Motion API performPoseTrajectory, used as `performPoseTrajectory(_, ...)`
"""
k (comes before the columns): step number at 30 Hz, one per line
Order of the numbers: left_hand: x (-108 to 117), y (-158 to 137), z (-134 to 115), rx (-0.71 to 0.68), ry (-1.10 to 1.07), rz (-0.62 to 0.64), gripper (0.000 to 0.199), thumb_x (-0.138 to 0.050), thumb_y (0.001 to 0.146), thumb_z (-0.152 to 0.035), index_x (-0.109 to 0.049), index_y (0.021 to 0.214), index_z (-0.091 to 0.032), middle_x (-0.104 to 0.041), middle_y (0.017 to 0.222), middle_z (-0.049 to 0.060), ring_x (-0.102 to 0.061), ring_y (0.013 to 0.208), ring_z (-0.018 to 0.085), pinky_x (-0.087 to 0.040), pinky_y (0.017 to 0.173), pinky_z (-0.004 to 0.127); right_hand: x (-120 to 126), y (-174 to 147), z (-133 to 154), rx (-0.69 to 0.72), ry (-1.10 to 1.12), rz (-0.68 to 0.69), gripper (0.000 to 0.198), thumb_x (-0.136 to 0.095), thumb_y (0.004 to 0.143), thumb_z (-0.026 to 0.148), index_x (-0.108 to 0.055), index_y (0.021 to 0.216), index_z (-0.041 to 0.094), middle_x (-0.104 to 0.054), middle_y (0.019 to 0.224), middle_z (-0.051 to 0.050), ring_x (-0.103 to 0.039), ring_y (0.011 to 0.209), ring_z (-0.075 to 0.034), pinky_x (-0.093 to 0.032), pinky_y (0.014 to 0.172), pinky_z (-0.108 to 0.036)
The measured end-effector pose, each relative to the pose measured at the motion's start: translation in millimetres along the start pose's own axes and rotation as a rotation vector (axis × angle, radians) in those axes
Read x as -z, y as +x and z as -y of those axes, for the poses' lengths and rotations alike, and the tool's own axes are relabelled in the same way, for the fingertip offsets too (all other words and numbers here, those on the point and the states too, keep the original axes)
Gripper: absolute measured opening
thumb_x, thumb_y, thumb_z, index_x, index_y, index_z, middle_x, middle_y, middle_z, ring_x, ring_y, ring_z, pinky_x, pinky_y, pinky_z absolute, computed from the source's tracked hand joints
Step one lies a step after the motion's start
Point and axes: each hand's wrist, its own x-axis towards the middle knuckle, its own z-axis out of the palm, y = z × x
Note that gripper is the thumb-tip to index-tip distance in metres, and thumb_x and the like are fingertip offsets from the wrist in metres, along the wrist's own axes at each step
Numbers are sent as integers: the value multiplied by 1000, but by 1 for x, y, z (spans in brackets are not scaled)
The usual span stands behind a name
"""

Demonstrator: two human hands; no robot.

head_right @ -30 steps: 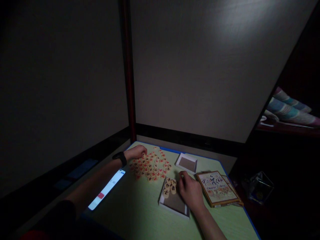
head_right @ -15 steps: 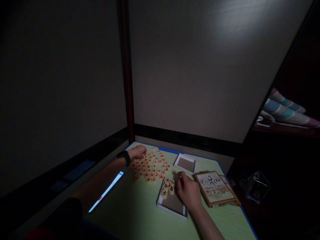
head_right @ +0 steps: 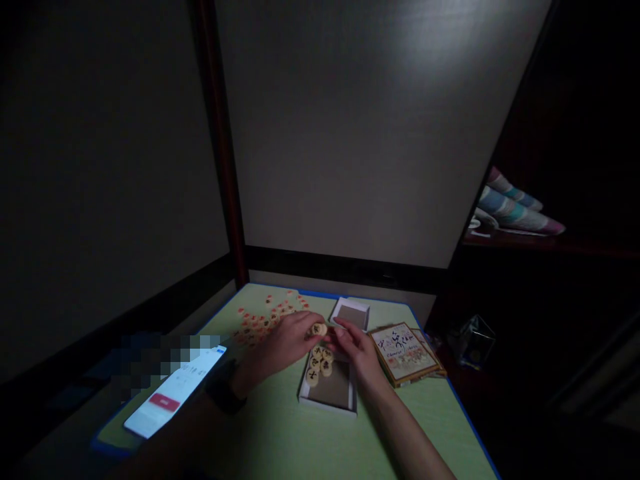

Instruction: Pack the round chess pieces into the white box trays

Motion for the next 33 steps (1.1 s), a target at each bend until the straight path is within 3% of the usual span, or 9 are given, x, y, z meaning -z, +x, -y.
performPoseTrajectory(3, -21, -6, -12, -43, -69, -107, 23, -57, 88, -8, -63, 107, -20, -67, 103, 3, -61, 98, 18, -48, 93, 31, -1, -1, 4, -68, 125, 34, 49, -87, 60, 44, -73, 101, 19, -76, 92, -7, -72, 81, -19, -57, 81, -34)
performPoseTrajectory(7, -35, -8, -10, -90, -113, -204, 26, -60, 87, -9, -63, 111, -19, -67, 105, 4, -61, 99, 19, -50, 93, 33, -2, -2, 4, -63, 139, 12, 45, -91, 56, 38, -75, 93, 18, -77, 89, -6, -71, 77, -15, -57, 75, -27)
performPoseTrajectory(14, -40, -14, -4, -116, -193, -301, 18, -60, 92, -20, -65, 109, -19, -70, 104, 4, -64, 97, 18, -53, 92, 32, 2, 1, -8, -66, 119, -87, 48, -90, 56, 41, -72, 95, 18, -74, 75, -2, -65, 59, -12, -55, 58, -23)
performPoseTrajectory(19, -36, -16, 5, -68, -148, -372, 23, -47, 98, -19, -66, 111, -18, -65, 113, 9, -62, 105, 19, -54, 95, 34, 12, 4, -5, -13, -19, -103, 44, -84, 62, 50, -69, 86, 17, -70, 74, -5, -67, 62, -18, -56, 59, -31)
performPoseTrajectory(25, -32, -19, 9, -16, -85, -307, 26, -47, 97, -16, -61, 119, -19, -61, 111, 8, -61, 101, 18, -53, 92, 30, 21, -2, 16, 5, -427, 156, 35, -71, 74, 47, -68, 89, 15, -65, 67, -1, -61, 60, -16, -51, 60, -29)
performPoseTrajectory(31, -33, -22, 5, -78, -24, -233, 24, -42, 98, -14, -55, 118, -19, -58, 112, 6, -59, 106, 16, -49, 98, 29, 21, -13, 13, -2, -772, 384, 9, -61, 73, 18, -67, 80, 16, -68, 73, -1, -61, 67, -14, -46, 62, -23)
performPoseTrajectory(33, -33, -23, 4, -76, 11, -190, 23, -43, 98, -13, -54, 117, -19, -57, 112, 6, -58, 106, 15, -49, 97, 29, 16, -17, 14, 10, -892, 473, 16, -56, 72, 9, -69, 75, 17, -69, 71, 0, -61, 66, -13, -45, 62, -22)
